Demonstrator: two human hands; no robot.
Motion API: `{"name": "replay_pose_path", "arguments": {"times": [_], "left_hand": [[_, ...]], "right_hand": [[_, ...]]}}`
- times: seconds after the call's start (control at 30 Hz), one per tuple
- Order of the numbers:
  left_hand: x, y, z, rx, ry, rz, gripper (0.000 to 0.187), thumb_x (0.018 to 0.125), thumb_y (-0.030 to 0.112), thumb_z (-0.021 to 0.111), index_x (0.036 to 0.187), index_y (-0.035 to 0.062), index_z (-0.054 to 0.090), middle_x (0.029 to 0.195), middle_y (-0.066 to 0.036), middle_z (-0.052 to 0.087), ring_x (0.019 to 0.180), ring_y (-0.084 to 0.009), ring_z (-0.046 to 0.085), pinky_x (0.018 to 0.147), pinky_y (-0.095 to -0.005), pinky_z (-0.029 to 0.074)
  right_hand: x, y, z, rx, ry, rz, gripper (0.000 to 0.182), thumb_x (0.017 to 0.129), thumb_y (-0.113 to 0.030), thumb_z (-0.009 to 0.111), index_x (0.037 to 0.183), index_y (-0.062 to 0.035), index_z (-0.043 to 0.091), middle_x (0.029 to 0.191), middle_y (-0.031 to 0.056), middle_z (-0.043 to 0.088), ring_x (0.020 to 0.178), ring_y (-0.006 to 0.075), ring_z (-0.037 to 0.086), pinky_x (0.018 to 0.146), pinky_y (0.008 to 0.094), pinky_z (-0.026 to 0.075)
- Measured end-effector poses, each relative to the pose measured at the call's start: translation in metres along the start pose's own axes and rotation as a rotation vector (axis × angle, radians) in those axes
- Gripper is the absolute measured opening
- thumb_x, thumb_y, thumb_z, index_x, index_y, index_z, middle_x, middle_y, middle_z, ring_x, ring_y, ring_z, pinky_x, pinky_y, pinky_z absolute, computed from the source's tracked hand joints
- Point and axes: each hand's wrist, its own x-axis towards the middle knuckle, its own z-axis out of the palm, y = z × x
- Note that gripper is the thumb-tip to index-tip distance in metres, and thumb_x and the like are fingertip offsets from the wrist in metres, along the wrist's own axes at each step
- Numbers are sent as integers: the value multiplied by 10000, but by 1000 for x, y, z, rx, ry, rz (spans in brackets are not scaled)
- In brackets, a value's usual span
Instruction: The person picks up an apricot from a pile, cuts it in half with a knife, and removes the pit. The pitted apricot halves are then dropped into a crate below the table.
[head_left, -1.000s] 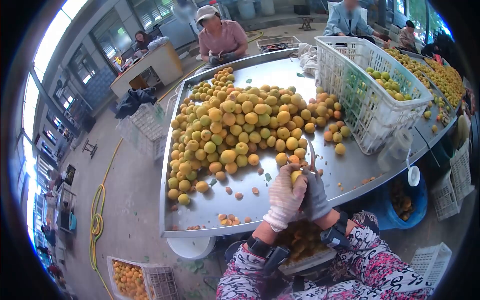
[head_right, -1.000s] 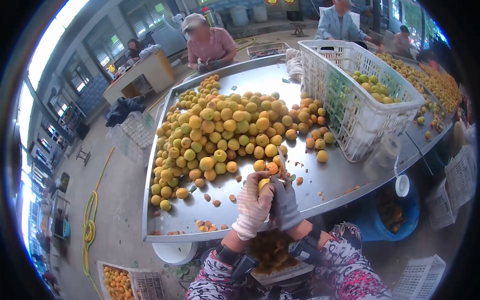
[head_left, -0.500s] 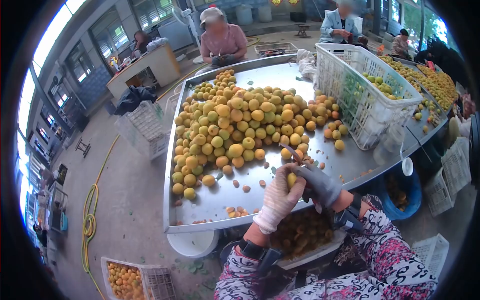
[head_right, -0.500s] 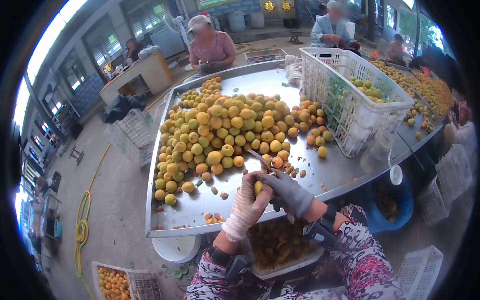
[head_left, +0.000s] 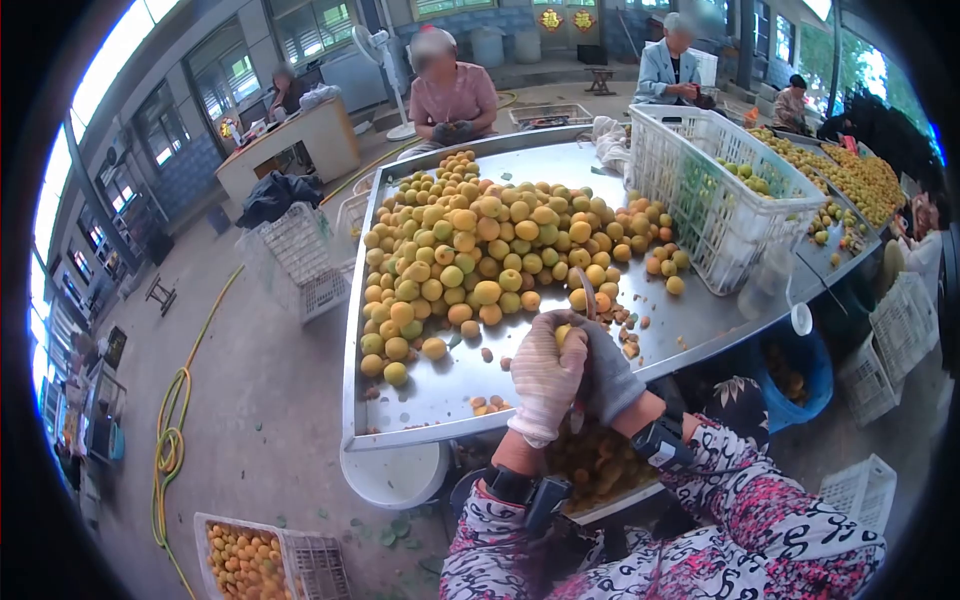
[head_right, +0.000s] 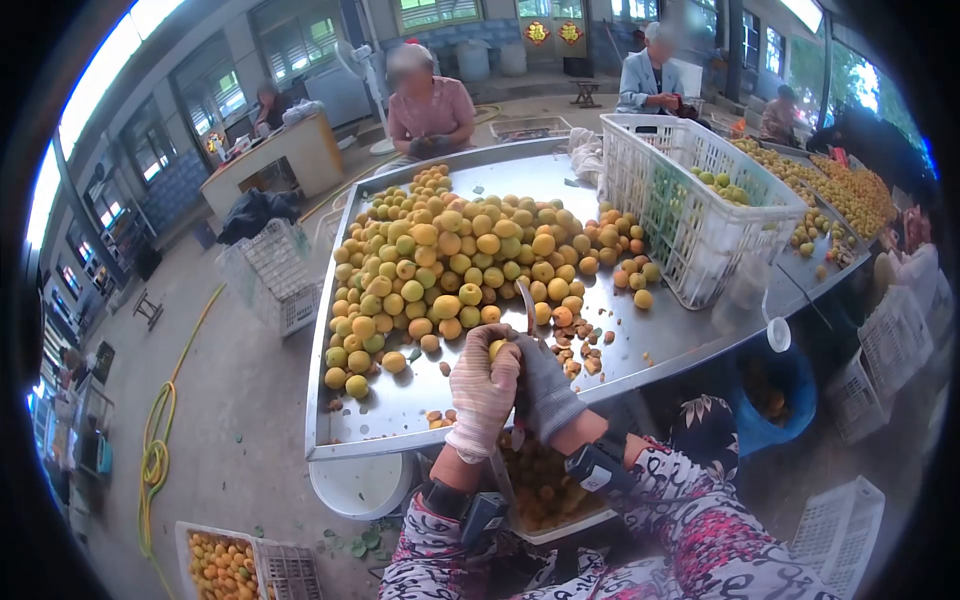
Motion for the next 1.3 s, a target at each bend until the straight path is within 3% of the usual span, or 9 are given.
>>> {"name": "replay_pose_path", "arguments": {"times": [0.1,0.2,0.3,0.37,0.47,0.6,0.63,0.73,1.3], "left_hand": [[4,1,13,31,-13,-65,204,864,103,534,1046,15,559,790,-18,582,679,-68,521,622,-219,450],[21,-1,27,-498,60,-296,203,884,91,494,1057,4,553,950,-60,553,835,-77,495,785,-212,415],[39,-27,30,-885,57,-359,275,908,197,485,1094,1,534,895,-51,560,704,-119,513,639,-245,457],[47,-44,28,-1116,-80,-540,443,904,400,462,1129,24,531,727,-31,538,515,-130,464,458,-281,426],[50,-39,34,-1289,-131,-677,497,877,480,468,1145,68,542,654,-23,491,462,-118,390,450,-269,391],[52,-47,43,-1201,-175,-624,505,879,486,456,1137,63,549,639,-21,481,454,-113,367,471,-265,368],[53,-46,44,-1187,-164,-639,526,883,496,447,1124,40,552,611,-27,472,465,-123,378,492,-284,367],[53,-45,48,-1046,-116,-620,542,895,501,423,1114,27,569,604,-25,471,470,-111,370,506,-276,334],[51,-80,51,-1165,-9,-852,444,907,374,478,1151,9,548,972,-142,580,660,-202,580,647,-349,460]], "right_hand": [[-9,-4,-1,-380,20,-470,236,874,-335,559,966,-118,577,829,1,577,713,114,579,581,257,482],[-7,-29,-1,34,200,-195,232,865,-337,582,909,-110,565,751,10,575,623,122,572,524,247,460],[-2,-64,-12,-103,-23,-48,260,868,-354,582,879,-96,544,600,11,528,398,106,463,389,238,376],[11,-82,-34,-88,-202,65,270,884,-344,560,914,-76,540,633,22,545,405,98,455,375,237,360],[20,-106,-55,-212,-291,165,290,895,-333,542,973,-53,544,662,35,555,427,97,467,387,238,372],[15,-123,-62,-517,-274,205,308,906,-312,524,1052,-41,548,703,55,565,448,107,499,411,226,405],[25,-107,-85,-730,-471,-186,313,902,-300,539,1063,-31,561,732,47,576,540,111,557,473,222,445],[24,-106,-90,-646,-285,323,352,873,-290,598,1080,-6,583,790,3,581,726,79,565,608,228,463],[29,-85,-109,-814,-499,275,380,843,-310,625,1089,-21,611,923,42,642,851,98,595,762,236,476]]}}
